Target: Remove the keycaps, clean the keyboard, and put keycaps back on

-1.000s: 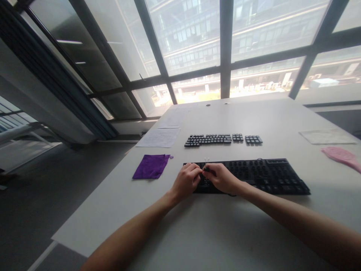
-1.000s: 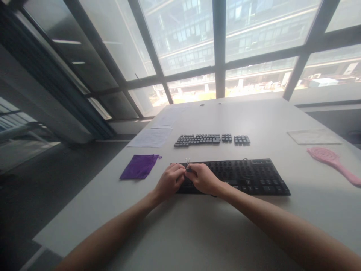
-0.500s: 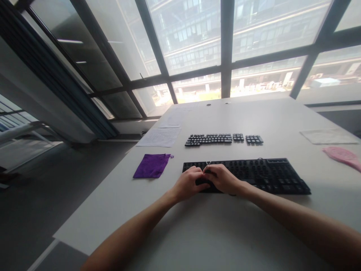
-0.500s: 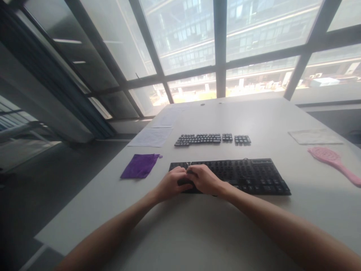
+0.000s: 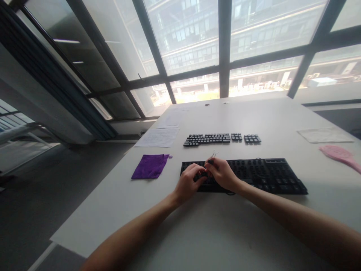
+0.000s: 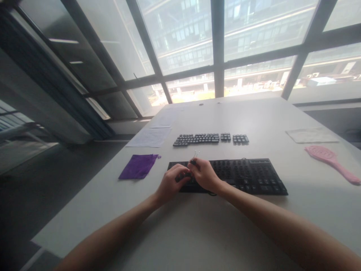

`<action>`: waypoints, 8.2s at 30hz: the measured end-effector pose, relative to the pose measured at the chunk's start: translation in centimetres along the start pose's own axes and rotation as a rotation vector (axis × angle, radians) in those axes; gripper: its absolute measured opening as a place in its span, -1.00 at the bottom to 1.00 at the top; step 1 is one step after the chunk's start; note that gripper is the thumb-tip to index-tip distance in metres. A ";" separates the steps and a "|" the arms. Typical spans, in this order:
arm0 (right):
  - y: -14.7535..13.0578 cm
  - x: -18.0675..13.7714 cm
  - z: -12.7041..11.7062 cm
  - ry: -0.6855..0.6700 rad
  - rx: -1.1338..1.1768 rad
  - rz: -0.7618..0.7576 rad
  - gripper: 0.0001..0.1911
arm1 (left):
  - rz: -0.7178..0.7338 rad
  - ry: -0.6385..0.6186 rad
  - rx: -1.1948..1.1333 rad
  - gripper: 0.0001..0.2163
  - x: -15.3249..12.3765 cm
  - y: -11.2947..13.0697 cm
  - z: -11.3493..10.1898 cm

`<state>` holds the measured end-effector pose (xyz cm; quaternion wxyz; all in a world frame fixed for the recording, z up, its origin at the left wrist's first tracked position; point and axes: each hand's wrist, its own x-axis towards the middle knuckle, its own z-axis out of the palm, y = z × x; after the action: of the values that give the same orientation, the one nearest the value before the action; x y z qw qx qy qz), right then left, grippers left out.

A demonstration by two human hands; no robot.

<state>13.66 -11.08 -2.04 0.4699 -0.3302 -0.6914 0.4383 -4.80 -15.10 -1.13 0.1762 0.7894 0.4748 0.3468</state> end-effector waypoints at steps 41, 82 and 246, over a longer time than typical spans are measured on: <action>1.9 1.6 0.1 0.101 0.269 0.248 -0.73 | 0.106 -0.002 0.420 -0.92 14.5 -10.3 0.1; 0.3 -0.5 -1.6 -0.091 -0.023 0.102 -0.77 | 0.038 -0.042 0.173 -0.83 2.8 -0.7 0.7; -0.4 -2.3 -3.8 -0.049 -0.047 -0.032 -0.80 | 0.045 -0.208 -0.009 -0.88 1.6 1.8 1.4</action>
<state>17.99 -12.09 -1.87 0.4519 -0.3191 -0.7181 0.4223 -2.16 -14.48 -0.39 0.2203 0.8308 0.4346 0.2690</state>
